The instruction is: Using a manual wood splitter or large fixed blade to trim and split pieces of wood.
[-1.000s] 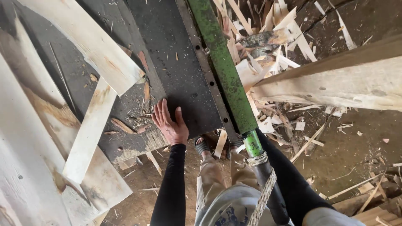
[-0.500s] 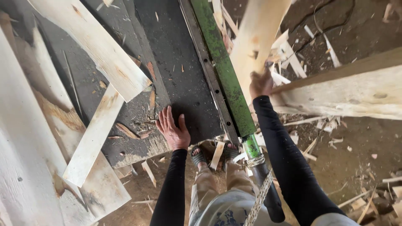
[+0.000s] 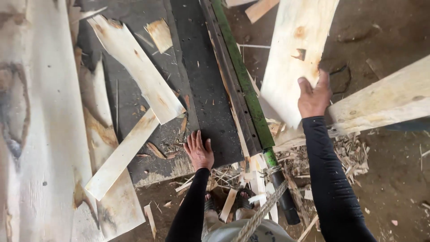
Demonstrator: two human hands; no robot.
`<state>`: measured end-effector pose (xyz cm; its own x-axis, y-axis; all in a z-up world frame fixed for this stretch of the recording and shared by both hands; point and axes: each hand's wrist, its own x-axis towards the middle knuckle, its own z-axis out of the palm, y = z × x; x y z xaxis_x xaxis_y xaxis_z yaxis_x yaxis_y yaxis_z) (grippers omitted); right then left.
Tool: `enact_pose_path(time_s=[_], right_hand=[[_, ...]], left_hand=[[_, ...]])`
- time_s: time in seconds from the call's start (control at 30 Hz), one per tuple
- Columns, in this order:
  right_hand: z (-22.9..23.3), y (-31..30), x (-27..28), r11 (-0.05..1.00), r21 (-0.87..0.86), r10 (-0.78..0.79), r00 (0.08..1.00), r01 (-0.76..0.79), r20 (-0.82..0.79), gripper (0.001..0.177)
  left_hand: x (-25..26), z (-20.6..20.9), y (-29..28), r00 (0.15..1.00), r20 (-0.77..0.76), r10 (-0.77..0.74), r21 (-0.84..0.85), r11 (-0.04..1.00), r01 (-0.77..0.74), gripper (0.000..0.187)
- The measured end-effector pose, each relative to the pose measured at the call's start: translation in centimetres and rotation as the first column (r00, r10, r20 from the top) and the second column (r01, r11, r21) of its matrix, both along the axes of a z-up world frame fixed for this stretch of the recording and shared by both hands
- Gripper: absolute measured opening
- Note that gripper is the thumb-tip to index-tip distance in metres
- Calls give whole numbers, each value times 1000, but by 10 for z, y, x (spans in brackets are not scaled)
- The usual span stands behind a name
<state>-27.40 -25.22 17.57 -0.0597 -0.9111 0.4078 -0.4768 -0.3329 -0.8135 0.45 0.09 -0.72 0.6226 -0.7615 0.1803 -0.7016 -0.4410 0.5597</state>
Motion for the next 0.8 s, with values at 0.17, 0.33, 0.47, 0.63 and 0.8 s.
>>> enact_pose_path(time_s=[0.17,0.33,0.47,0.63,0.8], right_hand=[[94,25,21,966,-246,45,986,-85,-163,39],[161,45,45,910,-311,219,954,-275,-203,28],[184,72,98,799,-317,489,859,-511,-152,27],[97,142,163,917,69,372,777,-394,-507,54],[91,192,164,650,106,727,575,-753,-375,37]], left_hand=[[7,17,5,1000,-1,19,-66,998,-19,61],[7,140,23,920,-375,-112,-266,964,9,68],[23,214,39,571,-749,-335,-410,912,-3,87],[50,228,74,353,-738,-575,-590,804,74,105],[38,191,109,446,-814,-372,-390,919,54,68]])
